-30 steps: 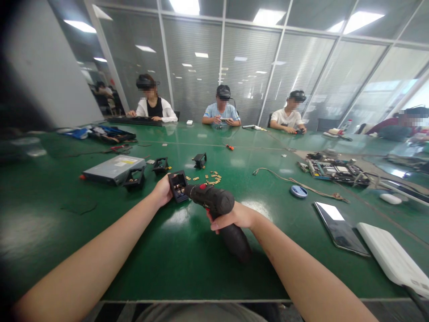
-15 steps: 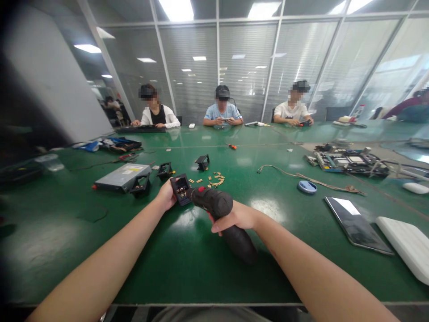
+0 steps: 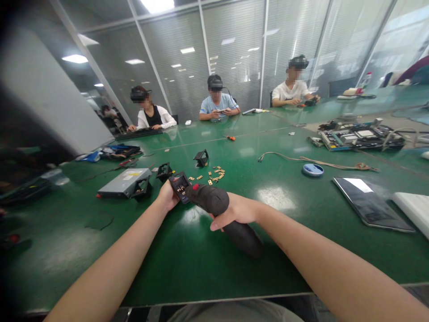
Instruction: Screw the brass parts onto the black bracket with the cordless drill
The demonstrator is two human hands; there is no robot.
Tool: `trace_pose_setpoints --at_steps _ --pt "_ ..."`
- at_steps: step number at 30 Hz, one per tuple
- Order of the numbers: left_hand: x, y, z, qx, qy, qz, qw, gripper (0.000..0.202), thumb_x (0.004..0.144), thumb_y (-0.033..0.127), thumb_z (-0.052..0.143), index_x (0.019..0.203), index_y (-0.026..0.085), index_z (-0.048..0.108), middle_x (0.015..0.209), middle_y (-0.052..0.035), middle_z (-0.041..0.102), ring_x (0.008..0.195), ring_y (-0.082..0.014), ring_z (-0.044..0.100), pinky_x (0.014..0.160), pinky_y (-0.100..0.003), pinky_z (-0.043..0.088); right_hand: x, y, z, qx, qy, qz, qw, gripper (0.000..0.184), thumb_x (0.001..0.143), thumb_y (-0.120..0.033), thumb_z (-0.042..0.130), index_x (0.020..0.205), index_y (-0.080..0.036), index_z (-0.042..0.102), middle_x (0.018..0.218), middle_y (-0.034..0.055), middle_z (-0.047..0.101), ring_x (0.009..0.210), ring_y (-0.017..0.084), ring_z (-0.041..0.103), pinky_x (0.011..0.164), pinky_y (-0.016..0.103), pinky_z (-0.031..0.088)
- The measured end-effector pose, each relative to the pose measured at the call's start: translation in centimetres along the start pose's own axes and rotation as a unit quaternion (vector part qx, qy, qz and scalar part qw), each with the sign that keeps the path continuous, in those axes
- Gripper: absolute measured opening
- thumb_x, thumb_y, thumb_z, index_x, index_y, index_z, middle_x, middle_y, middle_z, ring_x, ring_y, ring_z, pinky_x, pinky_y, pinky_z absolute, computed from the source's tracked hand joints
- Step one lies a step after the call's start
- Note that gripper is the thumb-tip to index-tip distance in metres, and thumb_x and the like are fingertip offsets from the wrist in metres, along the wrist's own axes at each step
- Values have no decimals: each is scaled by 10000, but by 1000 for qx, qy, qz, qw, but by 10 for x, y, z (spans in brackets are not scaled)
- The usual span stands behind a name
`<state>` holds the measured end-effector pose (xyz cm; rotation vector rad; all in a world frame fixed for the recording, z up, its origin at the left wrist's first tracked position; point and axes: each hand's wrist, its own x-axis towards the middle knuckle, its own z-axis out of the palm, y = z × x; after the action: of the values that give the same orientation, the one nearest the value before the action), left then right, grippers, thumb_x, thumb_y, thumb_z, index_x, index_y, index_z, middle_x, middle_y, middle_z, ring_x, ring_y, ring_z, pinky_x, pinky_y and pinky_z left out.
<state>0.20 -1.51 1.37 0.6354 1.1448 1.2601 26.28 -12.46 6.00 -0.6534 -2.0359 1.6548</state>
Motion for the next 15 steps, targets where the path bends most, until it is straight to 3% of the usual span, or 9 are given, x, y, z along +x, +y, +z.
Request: trace_pose_setpoints --at_steps 15 --pt "-2 0 4 -32 17 -4 999 223 883 313 508 965 163 652 695 -65 699 569 -214 675 587 -335 579 -2 1 5 16 6 0 1000 282 681 -263 823 837 -159 613 703 -17 619 643 148 587 609 281 460"
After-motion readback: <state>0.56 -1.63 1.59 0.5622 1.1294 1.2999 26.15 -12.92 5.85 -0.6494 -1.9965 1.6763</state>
